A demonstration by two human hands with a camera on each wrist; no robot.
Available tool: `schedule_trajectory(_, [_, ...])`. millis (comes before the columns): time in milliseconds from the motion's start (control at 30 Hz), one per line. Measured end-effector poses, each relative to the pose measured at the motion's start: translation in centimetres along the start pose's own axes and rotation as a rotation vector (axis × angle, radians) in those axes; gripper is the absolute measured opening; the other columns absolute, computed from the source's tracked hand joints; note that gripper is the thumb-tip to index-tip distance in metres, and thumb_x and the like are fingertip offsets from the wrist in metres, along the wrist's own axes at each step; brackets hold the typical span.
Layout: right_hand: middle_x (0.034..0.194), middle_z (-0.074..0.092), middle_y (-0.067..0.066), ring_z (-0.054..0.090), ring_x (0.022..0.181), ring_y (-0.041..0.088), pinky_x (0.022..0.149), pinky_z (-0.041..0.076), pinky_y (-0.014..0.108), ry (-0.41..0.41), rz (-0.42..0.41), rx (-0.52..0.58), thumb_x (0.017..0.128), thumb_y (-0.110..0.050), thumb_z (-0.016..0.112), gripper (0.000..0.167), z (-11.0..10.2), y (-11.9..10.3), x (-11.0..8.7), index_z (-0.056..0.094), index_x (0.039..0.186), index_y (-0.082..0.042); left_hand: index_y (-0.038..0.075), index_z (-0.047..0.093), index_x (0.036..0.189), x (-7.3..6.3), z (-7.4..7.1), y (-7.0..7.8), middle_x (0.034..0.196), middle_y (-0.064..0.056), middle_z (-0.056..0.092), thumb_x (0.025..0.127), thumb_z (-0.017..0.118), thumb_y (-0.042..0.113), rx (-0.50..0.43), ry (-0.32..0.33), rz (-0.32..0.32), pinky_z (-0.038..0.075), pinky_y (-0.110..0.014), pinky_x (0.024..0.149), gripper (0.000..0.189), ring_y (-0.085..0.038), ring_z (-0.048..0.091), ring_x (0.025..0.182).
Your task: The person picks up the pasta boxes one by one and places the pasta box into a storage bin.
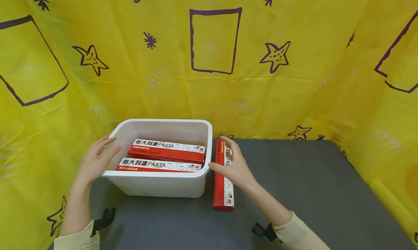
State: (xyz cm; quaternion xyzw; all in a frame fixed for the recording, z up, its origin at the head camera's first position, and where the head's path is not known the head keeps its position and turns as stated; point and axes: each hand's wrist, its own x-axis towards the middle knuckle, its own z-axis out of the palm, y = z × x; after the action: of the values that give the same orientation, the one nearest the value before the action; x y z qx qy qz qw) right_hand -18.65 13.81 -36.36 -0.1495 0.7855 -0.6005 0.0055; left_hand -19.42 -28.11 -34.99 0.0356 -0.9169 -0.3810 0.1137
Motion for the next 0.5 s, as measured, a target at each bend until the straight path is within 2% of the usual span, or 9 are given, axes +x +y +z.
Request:
schedule_trajectory(300, [0.156, 0.021, 0.01, 0.017, 0.144, 0.033, 0.111, 0.027, 0.055, 0.024, 0.063, -0.058, 0.08, -0.025, 0.079, 0.092, -0.7, 2.9, -0.9, 0.023, 0.152, -0.017, 0.004, 0.042, 0.146, -0.1, -0.1, 0.1, 0.157, -0.021, 0.025, 0.098, 0.051, 0.048, -0.004, -0.006, -0.006, 0.02, -0.075, 0.101, 0.066, -0.051, 0.022, 0.139])
schedule_trajectory(500, [0.158, 0.016, 0.01, 0.015, 0.144, 0.034, 0.111, 0.026, 0.058, 0.015, 0.122, -0.097, 0.075, -0.031, 0.082, 0.102, -0.5, 5.0, -1.5, 0.017, 0.153, -0.017, 0.003, 0.043, 0.146, -0.1, -0.2, 0.3, 0.157, -0.021, 0.025, 0.098, 0.051, 0.048, -0.012, -0.002, -0.006, 0.02, -0.075, 0.101, 0.066, -0.051, 0.022, 0.139])
